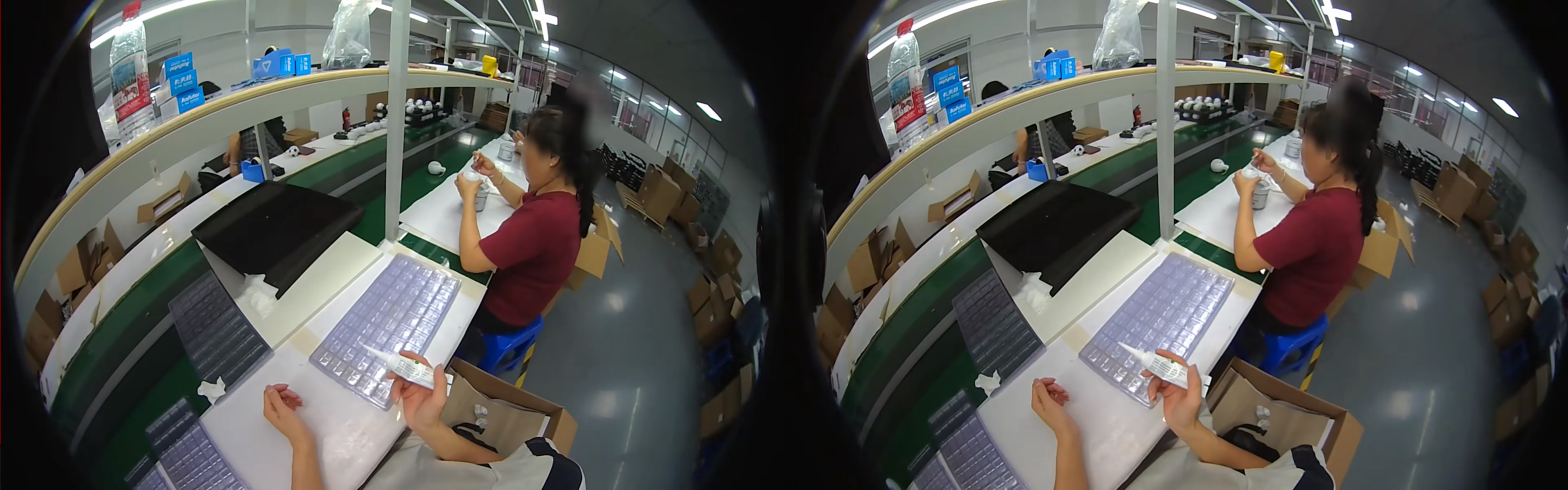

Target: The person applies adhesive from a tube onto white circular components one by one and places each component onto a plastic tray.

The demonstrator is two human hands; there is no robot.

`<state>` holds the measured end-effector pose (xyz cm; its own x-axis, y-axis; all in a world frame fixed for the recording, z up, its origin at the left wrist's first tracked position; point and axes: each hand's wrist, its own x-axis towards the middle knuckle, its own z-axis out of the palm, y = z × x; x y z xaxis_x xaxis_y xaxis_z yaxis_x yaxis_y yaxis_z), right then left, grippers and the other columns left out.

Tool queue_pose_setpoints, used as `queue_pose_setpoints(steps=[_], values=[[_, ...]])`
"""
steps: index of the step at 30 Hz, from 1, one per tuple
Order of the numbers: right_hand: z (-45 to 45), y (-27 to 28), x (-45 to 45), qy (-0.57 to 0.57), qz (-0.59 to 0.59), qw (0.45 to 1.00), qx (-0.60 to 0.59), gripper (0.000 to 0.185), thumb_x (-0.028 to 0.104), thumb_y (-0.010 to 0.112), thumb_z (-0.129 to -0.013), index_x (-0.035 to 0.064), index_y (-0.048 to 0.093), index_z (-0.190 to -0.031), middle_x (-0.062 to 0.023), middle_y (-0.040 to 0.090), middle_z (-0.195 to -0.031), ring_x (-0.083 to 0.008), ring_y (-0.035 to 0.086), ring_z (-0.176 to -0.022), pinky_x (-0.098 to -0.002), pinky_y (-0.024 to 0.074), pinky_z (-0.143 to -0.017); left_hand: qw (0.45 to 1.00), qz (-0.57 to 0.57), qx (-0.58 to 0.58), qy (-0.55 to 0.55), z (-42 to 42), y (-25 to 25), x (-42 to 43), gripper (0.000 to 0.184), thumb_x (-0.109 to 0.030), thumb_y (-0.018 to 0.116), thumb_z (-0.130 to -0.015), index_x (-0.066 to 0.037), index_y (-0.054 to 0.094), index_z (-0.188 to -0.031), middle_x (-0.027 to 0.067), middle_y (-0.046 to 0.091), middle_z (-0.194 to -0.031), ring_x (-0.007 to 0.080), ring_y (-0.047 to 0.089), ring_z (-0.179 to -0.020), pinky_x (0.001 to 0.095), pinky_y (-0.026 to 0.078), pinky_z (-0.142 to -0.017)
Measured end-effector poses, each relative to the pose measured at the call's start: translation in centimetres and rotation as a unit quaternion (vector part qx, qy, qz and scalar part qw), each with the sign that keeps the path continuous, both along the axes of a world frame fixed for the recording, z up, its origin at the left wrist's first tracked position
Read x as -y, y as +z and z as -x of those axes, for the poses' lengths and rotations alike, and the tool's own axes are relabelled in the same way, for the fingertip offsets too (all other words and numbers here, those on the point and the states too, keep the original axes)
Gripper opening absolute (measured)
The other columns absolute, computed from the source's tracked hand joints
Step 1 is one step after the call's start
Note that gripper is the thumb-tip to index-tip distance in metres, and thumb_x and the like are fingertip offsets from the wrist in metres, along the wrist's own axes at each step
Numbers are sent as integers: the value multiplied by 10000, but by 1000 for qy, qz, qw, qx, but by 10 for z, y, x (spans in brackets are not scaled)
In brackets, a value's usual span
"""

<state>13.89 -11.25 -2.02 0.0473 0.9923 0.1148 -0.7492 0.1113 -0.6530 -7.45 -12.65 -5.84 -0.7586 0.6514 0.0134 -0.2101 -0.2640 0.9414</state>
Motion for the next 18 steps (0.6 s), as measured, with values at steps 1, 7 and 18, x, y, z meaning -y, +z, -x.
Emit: queue_pose_setpoints(steps=[1, 7, 18], values=[[-2, -1, 2, 0, 4, 1000, 1, 698, 563, 261, -989, -32, 503, -1261, -191, 660, -894, -197, 558, -575, -295, 455, -543, 1000, -3, -2, -1, 0, 0, 0, 362, -310, 419, -1032, -48, 567, -833, 4, 507, -633, 97, 482, -555, 240, 378, -512], [-14, 5, 2, -29, 32, 999, 15, 739, 595, 242, -986, -38, 534, -1233, -231, 677, -885, -200, 546, -530, -288, 443, -508, 1000, 10, -26, 4, -2, 4, 0, 383, -292, 402, -1039, -29, 577, -822, 10, 509, -613, 92, 479, -551, 243, 384, -513], [-6, 7, 7, -71, -27, 992, 105, 643, 522, 196, -1028, -6, 491, -1246, -250, 666, -966, -177, 568, -581, -268, 458, -540, 1000, -4, -11, -29, 2, -1, -2, 363, -297, 438, -1029, -26, 604, -854, 8, 527, -650, 87, 492, -582, 233, 393, -543]])
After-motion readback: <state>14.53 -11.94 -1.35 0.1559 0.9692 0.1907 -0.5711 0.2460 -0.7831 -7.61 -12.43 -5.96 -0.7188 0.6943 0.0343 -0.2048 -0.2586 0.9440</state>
